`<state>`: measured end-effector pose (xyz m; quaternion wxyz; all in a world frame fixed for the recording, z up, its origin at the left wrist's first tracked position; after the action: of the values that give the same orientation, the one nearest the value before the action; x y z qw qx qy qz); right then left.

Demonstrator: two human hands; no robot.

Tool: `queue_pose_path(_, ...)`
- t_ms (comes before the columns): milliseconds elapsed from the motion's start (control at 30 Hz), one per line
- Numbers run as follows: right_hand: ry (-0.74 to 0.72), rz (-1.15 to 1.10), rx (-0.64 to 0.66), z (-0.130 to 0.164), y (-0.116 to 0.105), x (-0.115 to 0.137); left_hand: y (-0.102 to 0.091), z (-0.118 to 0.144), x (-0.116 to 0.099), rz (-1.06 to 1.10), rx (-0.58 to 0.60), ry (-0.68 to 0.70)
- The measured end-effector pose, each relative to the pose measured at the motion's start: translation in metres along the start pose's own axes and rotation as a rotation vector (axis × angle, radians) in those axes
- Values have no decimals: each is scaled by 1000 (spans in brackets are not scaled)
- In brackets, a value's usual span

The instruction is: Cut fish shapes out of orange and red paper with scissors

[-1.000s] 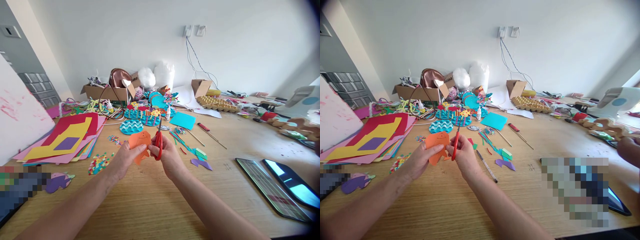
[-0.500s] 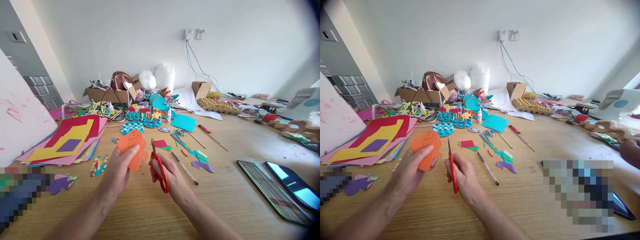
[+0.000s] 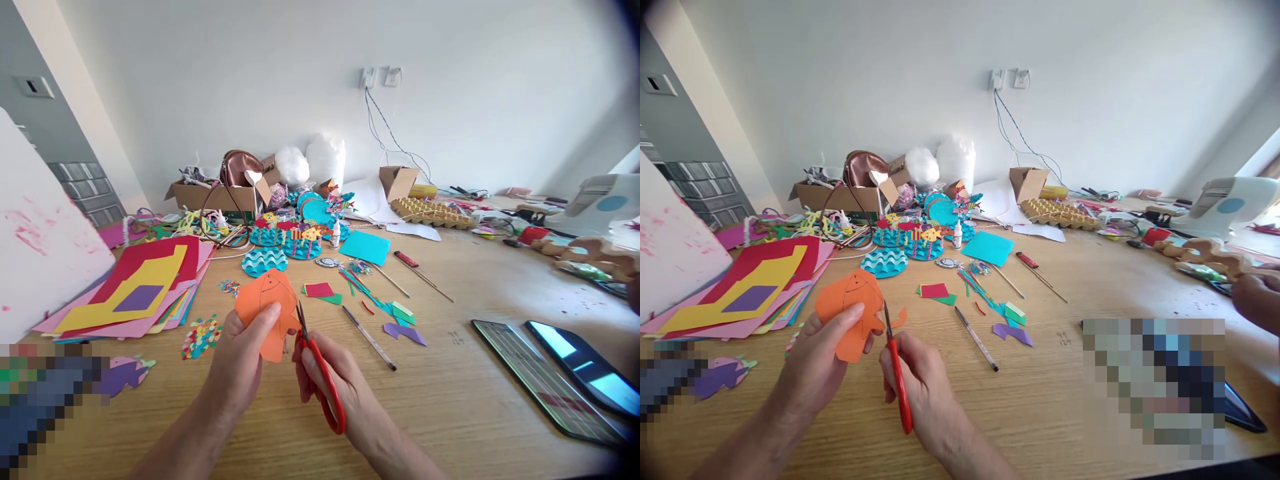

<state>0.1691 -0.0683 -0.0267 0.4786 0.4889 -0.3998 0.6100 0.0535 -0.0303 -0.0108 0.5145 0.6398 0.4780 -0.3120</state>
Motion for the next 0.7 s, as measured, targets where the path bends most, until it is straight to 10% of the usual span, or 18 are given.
queue_pose_path(700, 12, -77, -23, 0, 1, -3, 11, 5, 3, 14, 15, -34)
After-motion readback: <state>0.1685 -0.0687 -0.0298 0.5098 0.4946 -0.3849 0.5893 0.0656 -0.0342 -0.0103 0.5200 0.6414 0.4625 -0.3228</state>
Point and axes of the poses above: each hand's wrist, its own z-axis away from the middle knuckle, its own y-axis out of the palm, x = y × z, the point moved 5 cm from there along -z, towards the middle knuckle, and after that the axes turned 15 degrees about y, right-handed, at the moved point
